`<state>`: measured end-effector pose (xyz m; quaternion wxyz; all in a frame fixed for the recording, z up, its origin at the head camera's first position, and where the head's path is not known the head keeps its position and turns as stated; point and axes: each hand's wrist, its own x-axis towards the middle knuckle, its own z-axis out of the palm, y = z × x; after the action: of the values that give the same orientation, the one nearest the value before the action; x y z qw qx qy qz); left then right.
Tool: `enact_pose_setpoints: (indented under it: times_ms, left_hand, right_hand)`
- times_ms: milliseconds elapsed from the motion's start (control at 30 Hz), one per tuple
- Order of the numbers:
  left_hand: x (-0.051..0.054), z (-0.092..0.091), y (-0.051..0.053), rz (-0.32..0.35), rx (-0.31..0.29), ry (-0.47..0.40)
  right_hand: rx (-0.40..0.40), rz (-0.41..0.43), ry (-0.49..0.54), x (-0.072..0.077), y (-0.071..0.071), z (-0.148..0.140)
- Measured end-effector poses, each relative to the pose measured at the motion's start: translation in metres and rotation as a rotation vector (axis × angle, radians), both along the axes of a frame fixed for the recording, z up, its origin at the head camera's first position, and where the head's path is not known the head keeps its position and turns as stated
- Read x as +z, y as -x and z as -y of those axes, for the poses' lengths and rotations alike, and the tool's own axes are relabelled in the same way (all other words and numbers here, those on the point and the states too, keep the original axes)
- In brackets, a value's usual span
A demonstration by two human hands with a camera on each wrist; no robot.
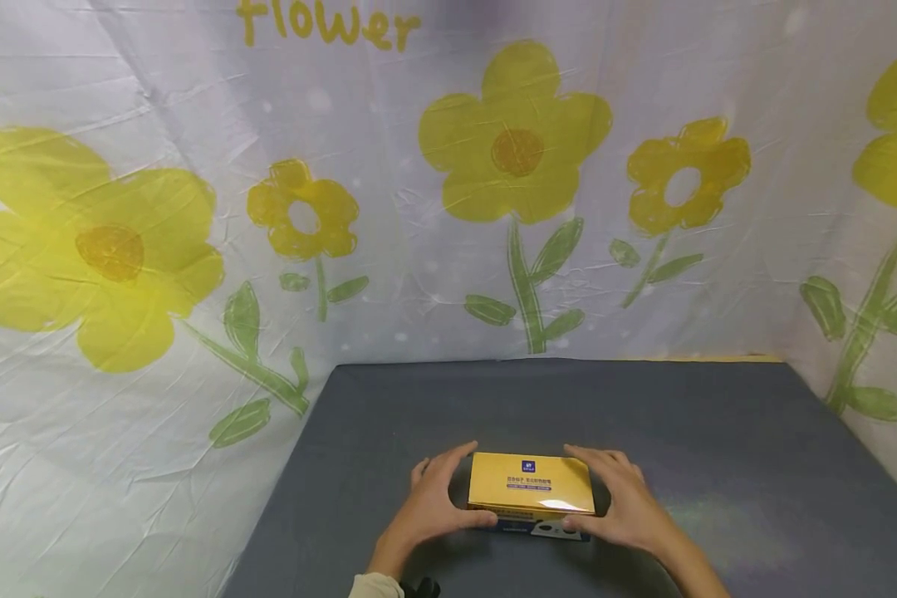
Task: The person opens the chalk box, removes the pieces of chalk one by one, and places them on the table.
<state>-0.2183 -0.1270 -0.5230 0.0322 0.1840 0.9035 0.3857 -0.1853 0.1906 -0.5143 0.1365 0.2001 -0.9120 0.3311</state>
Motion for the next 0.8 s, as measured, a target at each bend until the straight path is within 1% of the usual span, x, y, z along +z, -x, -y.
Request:
enact_pose_setpoints:
  times_ms: [233,333,567,800]
  left_hand:
    - [-0.0058,0.0011,0.0018,0.008,-0.02,0.009]
    - [-0.008,0.0006,0.0029,0.01,-0.013,0.01]
    - [-0.0093,0.0002,0.0055,0.039,0.007,-0.014]
    - [-0.0094,0.0009,0.0092,0.012,0.017,-0.003]
  right_hand:
    - [-0.033,0.038,-0.035,-0.0022,-0.0003,-0.0024]
    - [-0.04,0.053,-0.04,-0.0033,0.0002,-0.0025]
    - [-0.036,0.081,-0.026,-0.0037,0.0011,-0.0024]
    - [-0.037,0.092,-0.028,-0.0015,0.0018,-0.0008]
